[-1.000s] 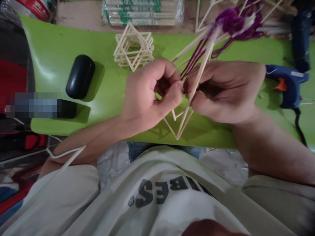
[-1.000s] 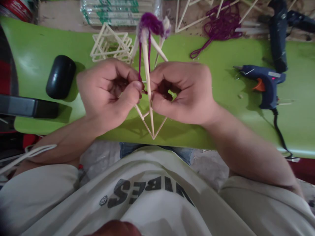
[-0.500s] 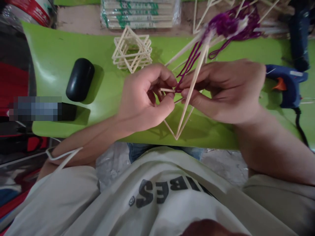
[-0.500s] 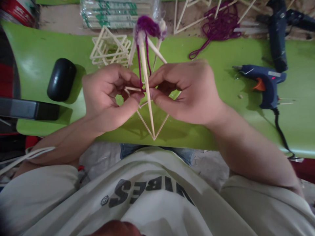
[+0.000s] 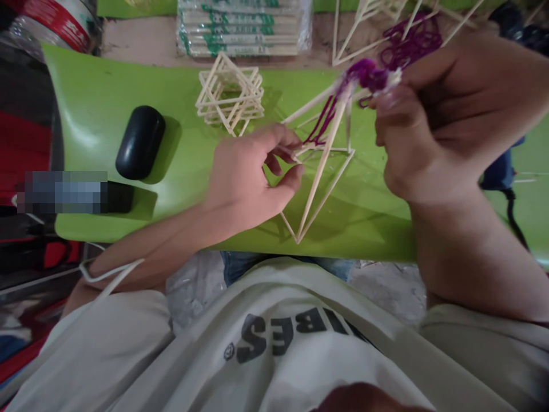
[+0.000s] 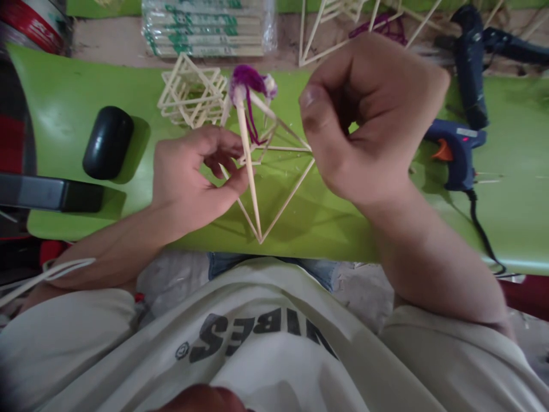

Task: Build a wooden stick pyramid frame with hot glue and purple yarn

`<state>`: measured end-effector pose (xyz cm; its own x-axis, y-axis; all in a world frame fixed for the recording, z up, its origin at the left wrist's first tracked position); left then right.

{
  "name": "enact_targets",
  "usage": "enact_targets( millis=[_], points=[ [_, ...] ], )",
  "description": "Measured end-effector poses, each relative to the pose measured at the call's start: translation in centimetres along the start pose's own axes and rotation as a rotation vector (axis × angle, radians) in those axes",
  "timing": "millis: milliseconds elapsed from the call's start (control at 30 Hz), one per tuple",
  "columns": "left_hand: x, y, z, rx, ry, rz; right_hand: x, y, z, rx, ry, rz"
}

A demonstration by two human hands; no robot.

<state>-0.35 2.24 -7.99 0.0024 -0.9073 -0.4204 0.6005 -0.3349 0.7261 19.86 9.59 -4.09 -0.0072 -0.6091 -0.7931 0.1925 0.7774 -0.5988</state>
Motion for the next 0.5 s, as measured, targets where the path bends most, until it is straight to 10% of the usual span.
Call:
enact_targets(
  millis=[500],
  points=[
    [0.2, 1.2, 0.8, -0.146, 0.031, -0.117, 0.2, -1.6, -0.3, 0.029, -0.331, 0.026]
  ],
)
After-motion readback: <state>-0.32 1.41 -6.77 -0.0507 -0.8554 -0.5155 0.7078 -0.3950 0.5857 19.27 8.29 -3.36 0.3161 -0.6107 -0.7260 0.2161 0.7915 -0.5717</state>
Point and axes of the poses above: each hand's wrist, its own x-axis away from the middle knuckle, its own z-axis out of the back of the hand, y = z × x, the point moved 8 cm from there along -x, towards the middle knuckle, and after that the axes turned 6 degrees about y, right-handed, at the moved point
